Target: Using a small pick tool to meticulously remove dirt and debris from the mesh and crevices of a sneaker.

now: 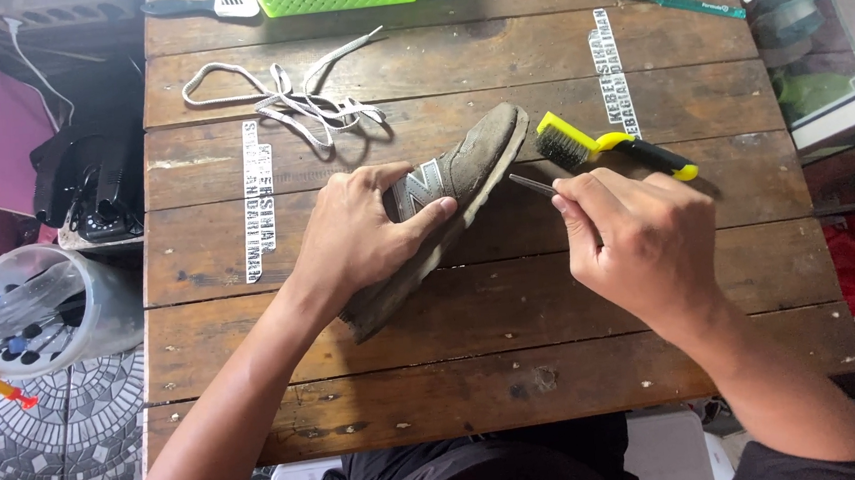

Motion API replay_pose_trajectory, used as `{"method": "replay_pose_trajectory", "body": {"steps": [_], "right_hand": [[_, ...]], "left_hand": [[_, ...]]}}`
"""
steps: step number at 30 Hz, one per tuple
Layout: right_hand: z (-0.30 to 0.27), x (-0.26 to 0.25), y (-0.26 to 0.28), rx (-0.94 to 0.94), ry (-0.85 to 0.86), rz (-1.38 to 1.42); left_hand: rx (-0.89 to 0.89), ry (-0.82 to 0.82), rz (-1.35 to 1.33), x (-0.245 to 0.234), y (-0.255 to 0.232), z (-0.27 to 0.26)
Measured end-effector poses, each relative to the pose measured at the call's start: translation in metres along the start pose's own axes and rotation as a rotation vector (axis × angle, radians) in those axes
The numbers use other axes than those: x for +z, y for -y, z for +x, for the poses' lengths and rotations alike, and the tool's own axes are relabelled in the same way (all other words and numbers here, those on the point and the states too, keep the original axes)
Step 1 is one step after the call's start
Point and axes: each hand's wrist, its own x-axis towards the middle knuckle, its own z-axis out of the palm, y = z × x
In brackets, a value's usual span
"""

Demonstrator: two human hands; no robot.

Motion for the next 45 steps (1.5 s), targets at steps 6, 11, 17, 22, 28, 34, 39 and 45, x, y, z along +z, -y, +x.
{"method": "replay_pose_trajectory", "body": {"steps": [6,11,17,22,28,34,39,45], "right_hand": [[0.008,-0.016,0.012,-0.147,0.008,-0.17],[0.009,-0.012,0.02,-0.232,0.053,-0.252],[0.014,-0.015,0.016,-0.302,0.071,-0.313],[0.015,-0.019,0.007,-0.285,0.087,-0.48],[0.014,-0.017,0.009,-0.295,0.041,-0.381],[0.023,-0.019,0.006,-0.303,0.049,-0.349],[0.032,-0.022,-0.001,-0.368,0.076,-0.578],[0.071,-0.011,-0.069,-0.567,0.064,-0.338]], "left_hand": [[-0.005,0.003,-0.044,0.011,0.006,0.001],[0.009,0.006,-0.051,0.012,0.009,0.003],[0.091,-0.009,0.005,0.016,0.006,-0.003],[0.098,-0.019,0.07,0.016,0.006,-0.007],[0.188,-0.011,0.054,0.013,0.003,-0.008],[0.15,-0.014,0.09,0.015,0.004,-0.008],[0.168,-0.016,0.079,0.021,0.015,-0.001],[0.301,0.04,-0.03,0.008,0.014,0.002]]}}
